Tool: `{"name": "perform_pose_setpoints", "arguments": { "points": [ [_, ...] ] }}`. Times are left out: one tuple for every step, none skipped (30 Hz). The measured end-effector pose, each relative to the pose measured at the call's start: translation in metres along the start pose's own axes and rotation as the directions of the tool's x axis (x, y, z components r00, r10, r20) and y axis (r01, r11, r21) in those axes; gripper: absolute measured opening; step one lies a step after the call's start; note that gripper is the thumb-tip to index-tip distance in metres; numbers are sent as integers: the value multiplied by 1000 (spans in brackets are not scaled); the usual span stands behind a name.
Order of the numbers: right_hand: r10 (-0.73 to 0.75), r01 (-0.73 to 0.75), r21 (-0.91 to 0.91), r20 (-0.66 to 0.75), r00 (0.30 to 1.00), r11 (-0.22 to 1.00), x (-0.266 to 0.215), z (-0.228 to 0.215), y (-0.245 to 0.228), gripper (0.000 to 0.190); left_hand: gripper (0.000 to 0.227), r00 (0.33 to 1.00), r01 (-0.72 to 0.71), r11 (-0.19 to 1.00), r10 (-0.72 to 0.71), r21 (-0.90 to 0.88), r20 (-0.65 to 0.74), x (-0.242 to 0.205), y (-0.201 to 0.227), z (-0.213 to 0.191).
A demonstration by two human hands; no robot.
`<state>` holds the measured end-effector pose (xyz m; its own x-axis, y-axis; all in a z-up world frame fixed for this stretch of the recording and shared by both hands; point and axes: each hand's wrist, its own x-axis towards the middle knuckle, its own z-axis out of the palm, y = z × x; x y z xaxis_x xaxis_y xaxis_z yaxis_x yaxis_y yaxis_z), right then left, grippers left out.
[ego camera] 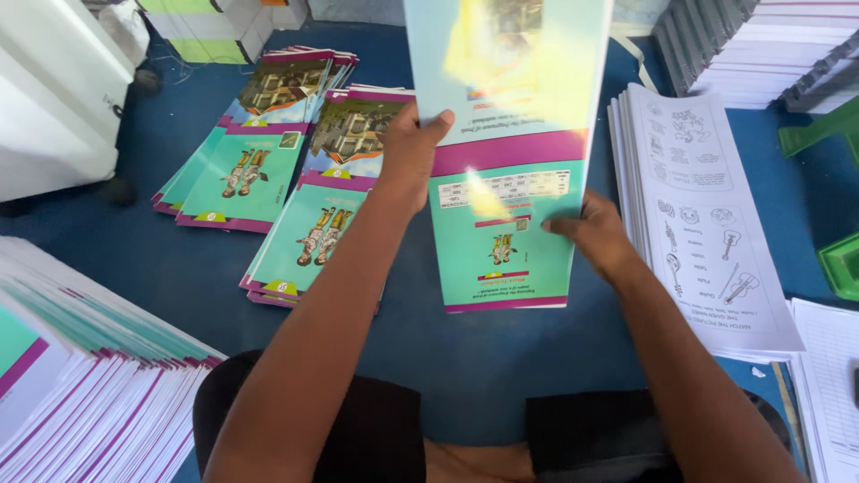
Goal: The person inserts loose printed pages into pre-folded covers, aligns them, and places the completed booklets into a growing stack. The person repeats this process for multiple units, handling covers and pages by hand.
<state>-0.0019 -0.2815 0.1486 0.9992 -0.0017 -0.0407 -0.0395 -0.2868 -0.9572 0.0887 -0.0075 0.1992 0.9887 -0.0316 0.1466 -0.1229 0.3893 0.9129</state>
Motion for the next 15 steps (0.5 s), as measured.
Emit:
{"name": "perform_pose_setpoints", "arguments": {
  "points": [
    [-64,64,17,-17,998,998,3,-1,-7,39,30,997,-65,998,65,4,39,-5,5,5],
    [-127,128,33,-35,991,991,6,-3,-15,40,30,989,-130,991,129,6,78,-10,10,9],
    [-188,190,49,-54,981,980,8,-3,-23,41,30,975,-193,981,191,6,118,-16,15,12],
    [-246,251,85,-70,967,964,12,-3,-33,39,29,974,-187,982,185,5,131,-22,19,15],
    [-302,311,120,-89,949,943,15,-5,-45,37,29,973,-181,983,179,3,145,-28,23,17],
    [-356,369,154,-109,928,917,17,-7,-56,35,28,972,-175,985,173,1,159,-35,27,19],
    [-337,356,151,-138,931,922,17,-10,-68,34,28,968,-204,978,195,44,158,-40,30,21],
    [-318,343,149,-166,933,927,17,-12,-79,33,28,963,-233,969,217,86,158,-44,34,22],
    [-298,328,149,-194,935,933,13,-13,-88,31,28,958,-259,957,238,131,158,-48,37,23],
    [-319,350,175,-181,930,920,8,-14,-96,31,30,958,-258,958,236,128,165,-51,40,22],
    [-341,371,199,-171,925,907,4,-14,-103,31,32,956,-257,959,234,123,174,-54,41,22],
    [-362,391,223,-160,918,893,1,-14,-109,32,34,955,-256,959,233,118,183,-56,42,22],
    [-381,408,224,-155,912,885,-3,-11,-113,33,34,957,-244,965,223,100,185,-57,43,22],
    [-400,425,226,-150,904,877,-6,-9,-116,34,34,959,-231,969,213,81,188,-58,42,23],
    [-417,440,229,-145,897,868,-8,-8,-117,35,35,961,-217,974,202,63,191,-59,41,23]
  ]
}}
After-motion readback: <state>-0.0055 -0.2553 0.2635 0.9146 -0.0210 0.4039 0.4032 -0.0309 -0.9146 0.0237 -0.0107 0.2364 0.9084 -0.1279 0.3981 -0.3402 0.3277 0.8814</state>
